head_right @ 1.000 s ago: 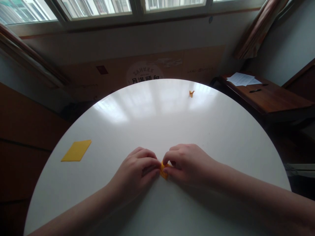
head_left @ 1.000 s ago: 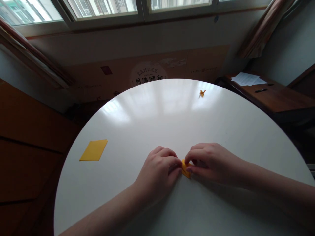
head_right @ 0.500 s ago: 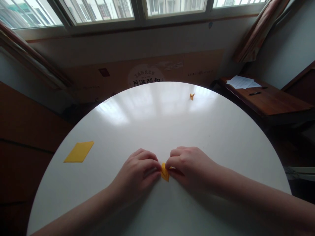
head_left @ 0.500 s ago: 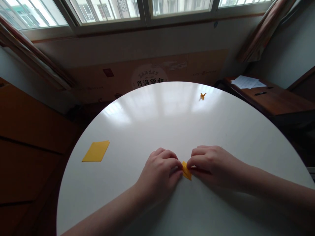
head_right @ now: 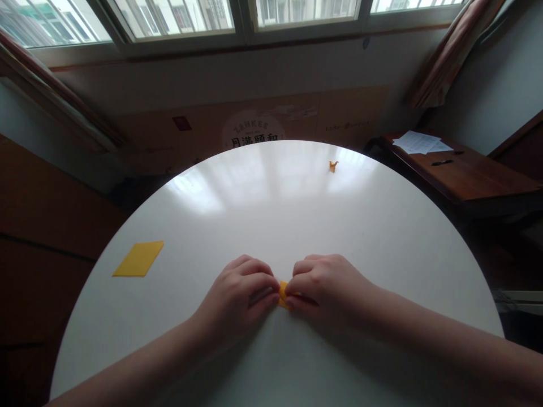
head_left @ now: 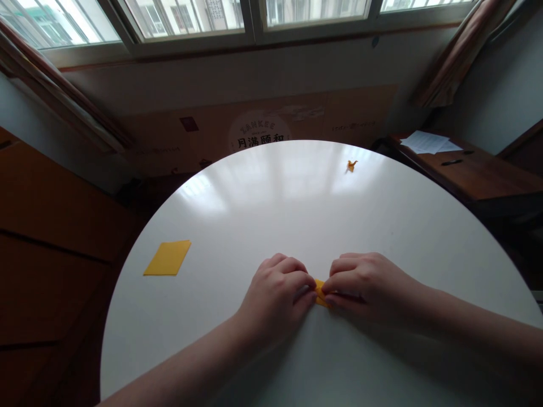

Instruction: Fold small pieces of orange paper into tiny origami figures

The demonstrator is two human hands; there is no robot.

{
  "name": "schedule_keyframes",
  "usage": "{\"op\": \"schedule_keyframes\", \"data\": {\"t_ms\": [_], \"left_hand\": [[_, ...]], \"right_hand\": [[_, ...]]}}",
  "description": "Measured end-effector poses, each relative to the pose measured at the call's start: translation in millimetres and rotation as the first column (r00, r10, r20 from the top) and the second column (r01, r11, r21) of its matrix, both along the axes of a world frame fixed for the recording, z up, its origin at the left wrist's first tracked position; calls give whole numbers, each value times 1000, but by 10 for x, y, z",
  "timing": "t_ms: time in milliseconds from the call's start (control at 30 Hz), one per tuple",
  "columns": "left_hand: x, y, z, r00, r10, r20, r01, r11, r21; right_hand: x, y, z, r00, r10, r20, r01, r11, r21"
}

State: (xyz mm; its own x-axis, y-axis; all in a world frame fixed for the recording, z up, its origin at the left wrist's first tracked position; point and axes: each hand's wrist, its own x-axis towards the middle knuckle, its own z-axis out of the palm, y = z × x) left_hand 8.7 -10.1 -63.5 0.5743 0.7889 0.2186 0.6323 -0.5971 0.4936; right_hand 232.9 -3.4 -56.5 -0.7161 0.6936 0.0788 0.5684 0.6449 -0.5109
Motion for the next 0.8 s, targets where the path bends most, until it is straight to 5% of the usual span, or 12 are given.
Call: {"op": "schedule_keyframes", "data": {"t_ms": [533, 800], "left_hand": [[-83, 38, 63, 997, -78, -16, 77, 997, -15], [-130, 41, 124, 947, -283, -151, 296, 952, 77]], "right_hand": [[-18, -34, -12, 998, -54, -19, 54, 998, 21], [-4, -33, 6, 998, -58, -4, 58, 998, 17]]}}
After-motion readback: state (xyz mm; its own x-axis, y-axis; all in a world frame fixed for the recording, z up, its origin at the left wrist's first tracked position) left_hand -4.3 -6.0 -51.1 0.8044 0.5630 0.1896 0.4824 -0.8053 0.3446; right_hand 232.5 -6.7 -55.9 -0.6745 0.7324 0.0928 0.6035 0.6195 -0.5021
